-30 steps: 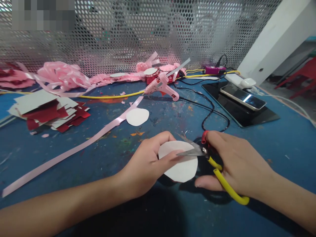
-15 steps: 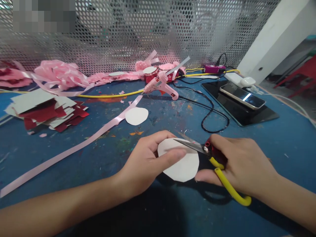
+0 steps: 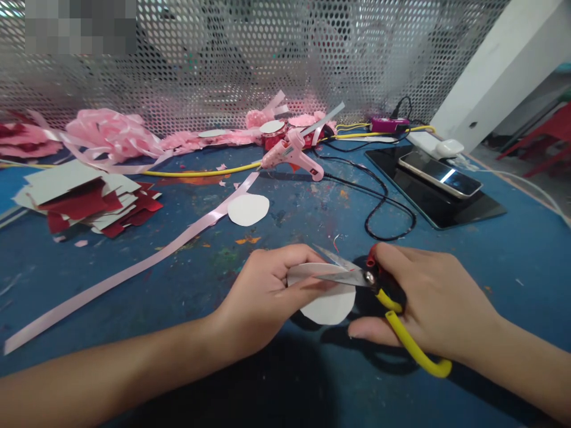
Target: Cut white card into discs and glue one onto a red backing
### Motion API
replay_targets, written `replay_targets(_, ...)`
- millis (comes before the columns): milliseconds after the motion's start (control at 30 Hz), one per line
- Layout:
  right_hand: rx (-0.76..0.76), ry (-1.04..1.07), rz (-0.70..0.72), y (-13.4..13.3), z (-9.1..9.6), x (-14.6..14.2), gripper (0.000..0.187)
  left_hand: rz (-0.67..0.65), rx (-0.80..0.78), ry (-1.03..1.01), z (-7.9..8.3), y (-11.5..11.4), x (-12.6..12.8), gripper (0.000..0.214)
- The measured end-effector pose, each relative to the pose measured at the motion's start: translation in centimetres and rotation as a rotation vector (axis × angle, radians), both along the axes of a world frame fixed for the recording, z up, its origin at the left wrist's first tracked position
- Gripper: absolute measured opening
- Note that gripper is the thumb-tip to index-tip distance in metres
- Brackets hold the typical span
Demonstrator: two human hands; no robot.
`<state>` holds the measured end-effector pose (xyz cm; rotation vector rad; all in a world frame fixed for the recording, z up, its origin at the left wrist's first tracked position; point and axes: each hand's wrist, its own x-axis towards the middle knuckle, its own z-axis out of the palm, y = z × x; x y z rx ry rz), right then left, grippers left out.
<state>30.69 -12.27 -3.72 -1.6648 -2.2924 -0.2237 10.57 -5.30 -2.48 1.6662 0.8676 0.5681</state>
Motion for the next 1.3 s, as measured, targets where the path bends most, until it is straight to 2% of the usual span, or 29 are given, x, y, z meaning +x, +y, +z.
replay_targets(167,0.046,0.001,-0.011,-0.2,-0.3,0.1,0.057,0.027,-0.121,-0.101,0.1,-0.1,0.3,0.004)
replay_targets(367,0.162,0.014,-0.064,0.0,-0.1,0.2,0.057,-0.070,-0.590,-0.420,-1.1,-0.4,0.6,0.028)
replay_targets(433,0.167,0.024,-0.064,0.1,0.0,0.3,0.056,-0.115,-0.674,-0.478,-1.3,-0.7,0.7,0.030)
replay_targets(533,0.081,0.031,-0.046,0.1,0.0,0.3,0.057,-0.122,-0.635,-0.426,-1.2,-1.1,0.8,0.017)
replay_targets(700,-0.025,0.043,-0.048,0.0,0.1,0.0,0.060,-0.100,-0.505,-0.308,-1.0,-1.3,0.6,0.013)
replay_targets(900,-0.009,0.068,-0.028,-0.1,0.1,-0.1,0.058,-0.121,-0.520,-0.307,-0.7,-1.2,0.7,0.014)
replay_targets(1133,0.036,0.022,-0.067,-0.1,-0.2,0.2,0.052,-0.145,-0.558,-0.265,-0.5,-0.6,0.6,0.016)
replay_targets(1300,-0.022,0.048,-0.051,0.0,-0.1,0.1,0.057,-0.207,-0.559,-0.227,-0.4,-0.4,0.6,0.018)
